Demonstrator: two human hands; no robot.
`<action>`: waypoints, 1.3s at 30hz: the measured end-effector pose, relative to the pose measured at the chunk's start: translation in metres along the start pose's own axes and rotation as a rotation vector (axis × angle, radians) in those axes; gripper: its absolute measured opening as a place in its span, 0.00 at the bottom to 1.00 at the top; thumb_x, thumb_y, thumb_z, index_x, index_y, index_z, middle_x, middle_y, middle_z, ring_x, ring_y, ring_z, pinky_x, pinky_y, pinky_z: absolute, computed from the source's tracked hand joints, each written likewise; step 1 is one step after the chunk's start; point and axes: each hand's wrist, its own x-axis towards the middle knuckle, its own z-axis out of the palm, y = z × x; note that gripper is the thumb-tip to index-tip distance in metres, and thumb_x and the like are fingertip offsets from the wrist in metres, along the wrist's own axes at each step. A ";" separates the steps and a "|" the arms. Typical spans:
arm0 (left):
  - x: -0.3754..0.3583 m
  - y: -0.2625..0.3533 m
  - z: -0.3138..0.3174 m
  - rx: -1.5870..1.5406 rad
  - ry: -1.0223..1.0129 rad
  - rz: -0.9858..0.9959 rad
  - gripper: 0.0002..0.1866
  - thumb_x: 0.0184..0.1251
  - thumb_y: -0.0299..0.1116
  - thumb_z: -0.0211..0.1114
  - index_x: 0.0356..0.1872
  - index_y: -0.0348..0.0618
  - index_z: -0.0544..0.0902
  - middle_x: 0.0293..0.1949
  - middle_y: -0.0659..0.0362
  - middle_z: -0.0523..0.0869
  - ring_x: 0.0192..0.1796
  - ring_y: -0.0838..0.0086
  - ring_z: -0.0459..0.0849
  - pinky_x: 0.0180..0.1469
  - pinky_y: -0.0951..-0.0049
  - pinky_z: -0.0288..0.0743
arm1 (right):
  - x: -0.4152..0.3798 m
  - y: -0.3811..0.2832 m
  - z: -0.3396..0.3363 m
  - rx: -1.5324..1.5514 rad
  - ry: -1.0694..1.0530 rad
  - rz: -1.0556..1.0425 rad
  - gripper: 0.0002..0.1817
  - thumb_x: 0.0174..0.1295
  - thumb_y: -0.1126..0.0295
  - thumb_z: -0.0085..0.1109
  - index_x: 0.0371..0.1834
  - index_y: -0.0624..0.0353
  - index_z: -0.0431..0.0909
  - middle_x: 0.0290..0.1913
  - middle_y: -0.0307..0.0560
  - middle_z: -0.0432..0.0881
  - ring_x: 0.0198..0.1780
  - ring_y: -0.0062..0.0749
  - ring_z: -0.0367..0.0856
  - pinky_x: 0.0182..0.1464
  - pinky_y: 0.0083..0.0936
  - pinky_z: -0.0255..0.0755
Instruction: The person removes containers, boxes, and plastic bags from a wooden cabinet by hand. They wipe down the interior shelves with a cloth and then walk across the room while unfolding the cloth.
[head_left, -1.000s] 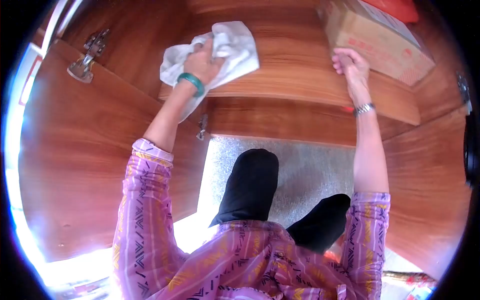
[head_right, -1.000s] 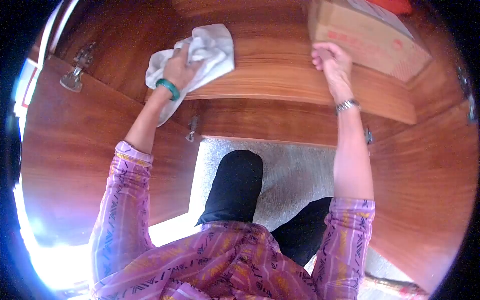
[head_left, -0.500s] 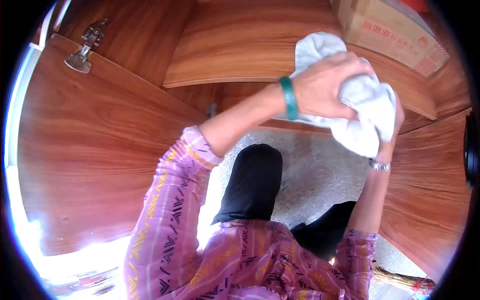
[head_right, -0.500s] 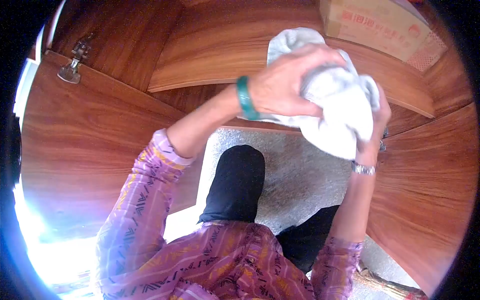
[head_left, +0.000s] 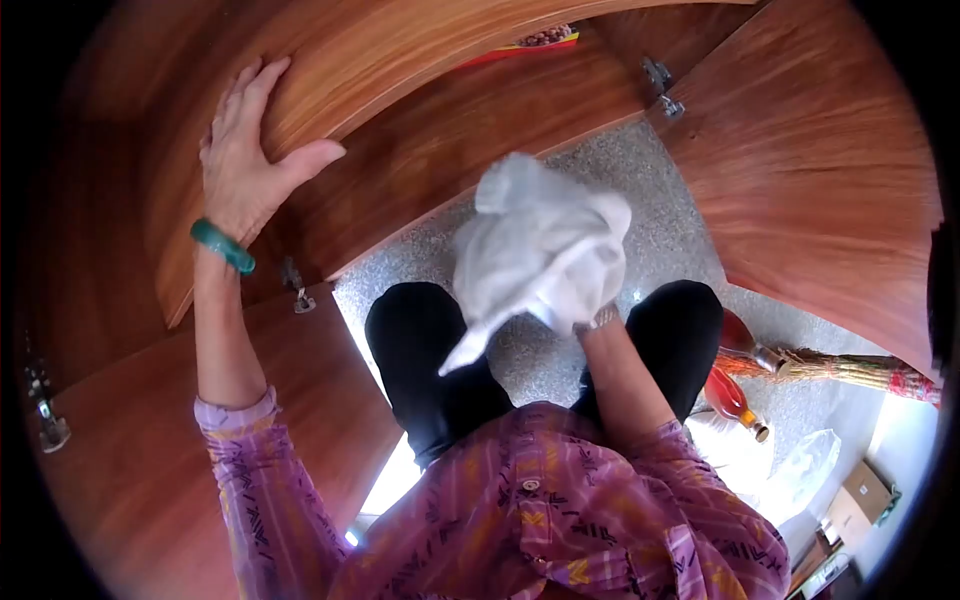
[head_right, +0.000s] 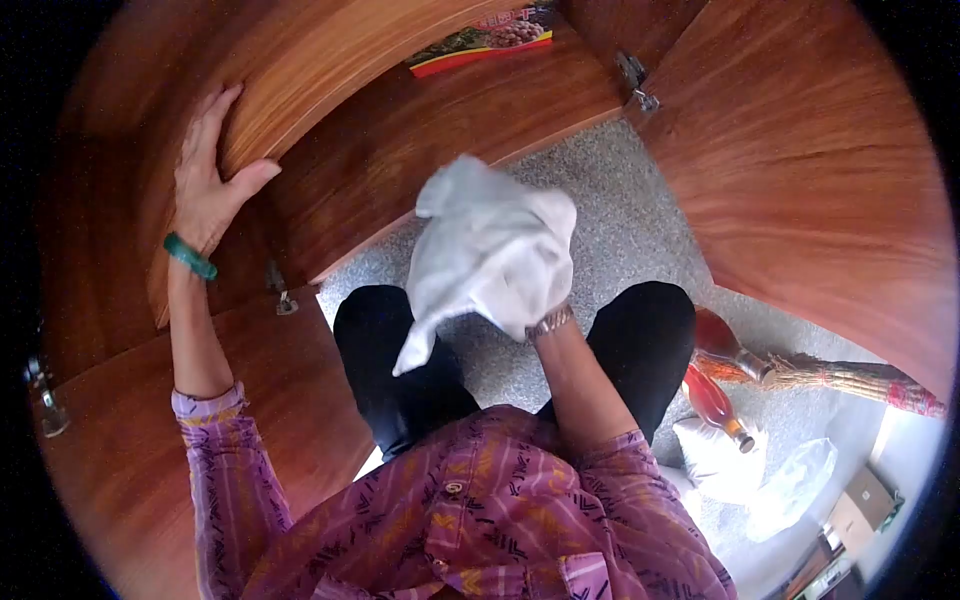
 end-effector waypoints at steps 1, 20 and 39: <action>-0.001 0.001 0.002 -0.003 -0.006 0.010 0.52 0.34 0.66 0.69 0.65 0.57 0.63 0.68 0.51 0.59 0.71 0.58 0.54 0.67 0.43 0.43 | 0.014 -0.007 -0.007 -0.065 -0.035 -0.034 0.18 0.57 0.66 0.57 0.50 0.60 0.72 0.47 0.46 0.77 0.51 0.33 0.75 0.54 0.28 0.69; -0.006 0.001 0.000 -0.155 -0.059 0.104 0.50 0.38 0.53 0.75 0.63 0.41 0.63 0.65 0.51 0.64 0.66 0.62 0.63 0.67 0.63 0.54 | 0.111 0.227 0.017 -0.261 0.481 0.274 0.17 0.52 0.57 0.59 0.33 0.62 0.79 0.30 0.62 0.80 0.38 0.56 0.79 0.41 0.41 0.72; -0.006 -0.009 0.003 -0.138 -0.114 0.168 0.45 0.42 0.40 0.77 0.62 0.37 0.61 0.61 0.45 0.65 0.63 0.55 0.63 0.64 0.58 0.58 | -0.017 0.160 0.020 0.657 0.300 0.595 0.05 0.50 0.76 0.59 0.20 0.60 0.74 0.20 0.44 0.79 0.20 0.27 0.78 0.22 0.24 0.71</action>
